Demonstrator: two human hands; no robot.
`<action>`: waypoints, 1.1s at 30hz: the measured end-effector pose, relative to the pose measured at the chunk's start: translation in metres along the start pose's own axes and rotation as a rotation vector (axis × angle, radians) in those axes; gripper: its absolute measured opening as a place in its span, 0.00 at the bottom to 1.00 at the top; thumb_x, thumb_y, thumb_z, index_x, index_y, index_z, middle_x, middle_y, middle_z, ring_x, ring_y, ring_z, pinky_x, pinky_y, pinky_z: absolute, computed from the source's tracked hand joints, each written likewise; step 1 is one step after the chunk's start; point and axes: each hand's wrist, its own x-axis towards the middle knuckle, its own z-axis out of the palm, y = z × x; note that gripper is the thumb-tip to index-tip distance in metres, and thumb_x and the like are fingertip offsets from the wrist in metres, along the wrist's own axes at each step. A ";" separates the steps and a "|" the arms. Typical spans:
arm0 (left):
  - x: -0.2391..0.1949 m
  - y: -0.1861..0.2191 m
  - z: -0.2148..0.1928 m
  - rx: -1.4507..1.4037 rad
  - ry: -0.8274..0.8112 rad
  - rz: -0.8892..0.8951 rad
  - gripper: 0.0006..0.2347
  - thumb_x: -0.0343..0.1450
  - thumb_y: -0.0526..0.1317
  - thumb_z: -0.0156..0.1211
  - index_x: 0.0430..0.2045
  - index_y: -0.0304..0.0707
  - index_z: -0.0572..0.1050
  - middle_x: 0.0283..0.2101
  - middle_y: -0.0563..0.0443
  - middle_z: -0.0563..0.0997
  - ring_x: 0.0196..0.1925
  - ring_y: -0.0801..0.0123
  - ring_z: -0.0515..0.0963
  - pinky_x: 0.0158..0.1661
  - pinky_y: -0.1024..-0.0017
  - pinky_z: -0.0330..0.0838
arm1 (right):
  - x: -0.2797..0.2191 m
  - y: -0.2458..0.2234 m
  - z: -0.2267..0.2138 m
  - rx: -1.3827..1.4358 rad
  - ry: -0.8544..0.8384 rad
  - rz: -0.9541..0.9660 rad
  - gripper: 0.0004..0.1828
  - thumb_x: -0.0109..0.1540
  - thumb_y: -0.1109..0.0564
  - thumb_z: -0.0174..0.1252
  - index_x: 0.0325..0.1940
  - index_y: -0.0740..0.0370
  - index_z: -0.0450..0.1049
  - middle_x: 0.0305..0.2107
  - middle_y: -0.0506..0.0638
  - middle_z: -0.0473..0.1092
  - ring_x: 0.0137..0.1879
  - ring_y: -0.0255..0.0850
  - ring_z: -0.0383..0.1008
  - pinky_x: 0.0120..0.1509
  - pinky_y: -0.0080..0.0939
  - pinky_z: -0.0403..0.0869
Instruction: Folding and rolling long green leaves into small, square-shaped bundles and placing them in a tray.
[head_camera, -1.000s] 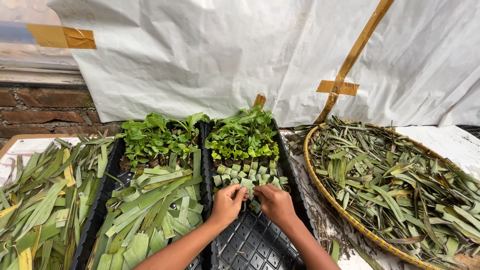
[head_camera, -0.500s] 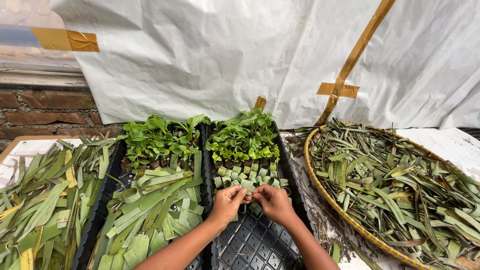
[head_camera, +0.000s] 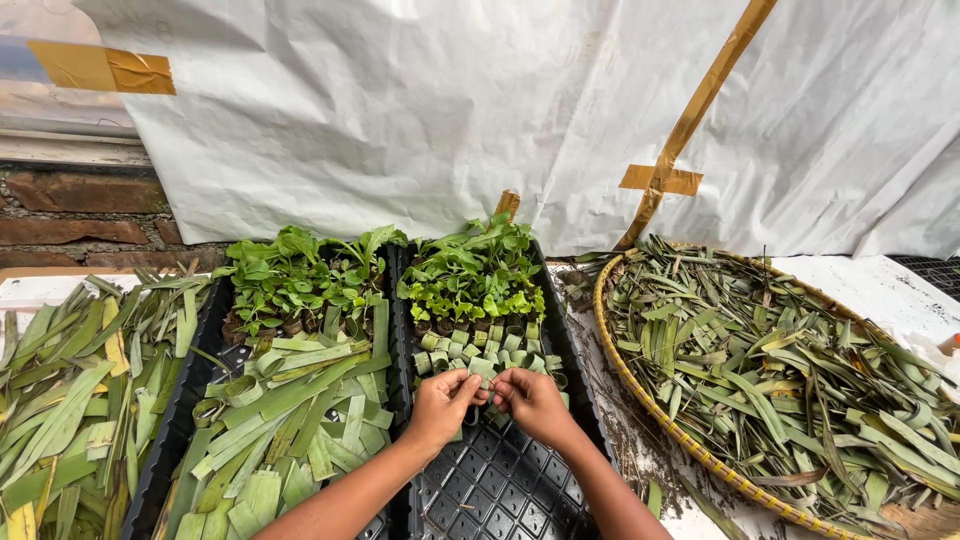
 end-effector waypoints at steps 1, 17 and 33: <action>0.001 -0.001 -0.001 0.001 0.001 0.001 0.05 0.73 0.33 0.60 0.31 0.32 0.83 0.30 0.46 0.86 0.35 0.67 0.87 0.43 0.73 0.86 | 0.004 0.008 0.002 0.000 -0.001 -0.002 0.09 0.68 0.68 0.51 0.37 0.64 0.76 0.29 0.50 0.75 0.35 0.36 0.76 0.41 0.33 0.80; 0.004 -0.008 -0.002 0.098 0.099 0.123 0.10 0.71 0.40 0.62 0.37 0.33 0.85 0.36 0.47 0.89 0.40 0.69 0.86 0.46 0.72 0.81 | 0.003 0.001 0.026 0.377 0.247 0.068 0.06 0.69 0.63 0.52 0.38 0.63 0.71 0.31 0.59 0.80 0.37 0.47 0.86 0.46 0.41 0.84; 0.005 -0.013 0.001 0.408 0.000 0.096 0.15 0.72 0.41 0.60 0.51 0.36 0.80 0.61 0.42 0.78 0.66 0.57 0.75 0.64 0.62 0.70 | 0.007 0.000 0.009 0.037 0.165 0.062 0.11 0.66 0.48 0.61 0.45 0.56 0.80 0.13 0.37 0.55 0.19 0.28 0.52 0.25 0.32 0.55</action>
